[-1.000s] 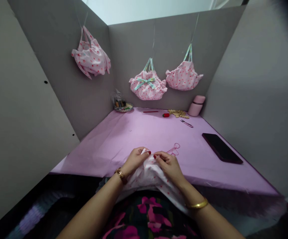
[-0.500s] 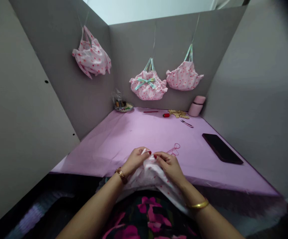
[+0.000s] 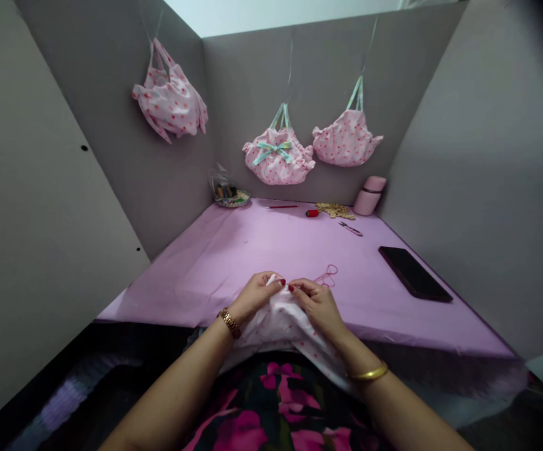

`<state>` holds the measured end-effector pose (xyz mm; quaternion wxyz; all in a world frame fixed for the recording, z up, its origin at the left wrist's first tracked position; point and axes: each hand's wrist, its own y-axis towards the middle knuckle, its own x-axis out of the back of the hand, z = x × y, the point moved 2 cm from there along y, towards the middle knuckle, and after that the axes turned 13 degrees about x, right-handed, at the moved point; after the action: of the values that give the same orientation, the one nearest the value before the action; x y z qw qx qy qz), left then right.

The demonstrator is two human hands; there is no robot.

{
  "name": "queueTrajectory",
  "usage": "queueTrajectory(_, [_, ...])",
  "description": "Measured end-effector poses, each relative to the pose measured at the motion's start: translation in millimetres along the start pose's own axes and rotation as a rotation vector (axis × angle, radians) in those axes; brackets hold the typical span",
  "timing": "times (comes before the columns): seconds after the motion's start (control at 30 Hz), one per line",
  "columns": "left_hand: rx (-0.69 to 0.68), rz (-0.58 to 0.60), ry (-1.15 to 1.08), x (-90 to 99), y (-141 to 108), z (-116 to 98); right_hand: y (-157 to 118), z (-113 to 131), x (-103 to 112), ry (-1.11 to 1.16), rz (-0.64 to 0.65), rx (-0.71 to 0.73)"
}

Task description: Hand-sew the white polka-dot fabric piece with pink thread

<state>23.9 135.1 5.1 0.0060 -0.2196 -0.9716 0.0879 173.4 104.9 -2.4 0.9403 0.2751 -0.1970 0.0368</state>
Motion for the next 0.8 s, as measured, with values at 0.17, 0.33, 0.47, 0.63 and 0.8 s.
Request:
queueTrajectory(0.17, [-0.009,-0.015,0.058,0.1,-0.1,-1.0,0.8,5.3,1.1,-0.082,0.059,0.033])
queueTrajectory(0.33, [-0.030,-0.034,0.143,-3.0,0.4,-2.4,2.4,9.6,2.1,-0.066,0.151,0.083])
queueTrajectory(0.47, [-0.047,-0.063,0.196,-4.8,0.7,-3.0,3.2,9.6,1.4,-0.020,0.174,0.095])
queueTrajectory(0.63, [-0.052,-0.095,0.240,-5.2,2.3,-1.0,4.9,12.0,-0.5,0.017,0.068,0.069])
queueTrajectory(0.8, [-0.032,-0.083,0.213,-5.2,1.9,0.2,17.7,10.1,7.2,0.140,-0.164,0.005])
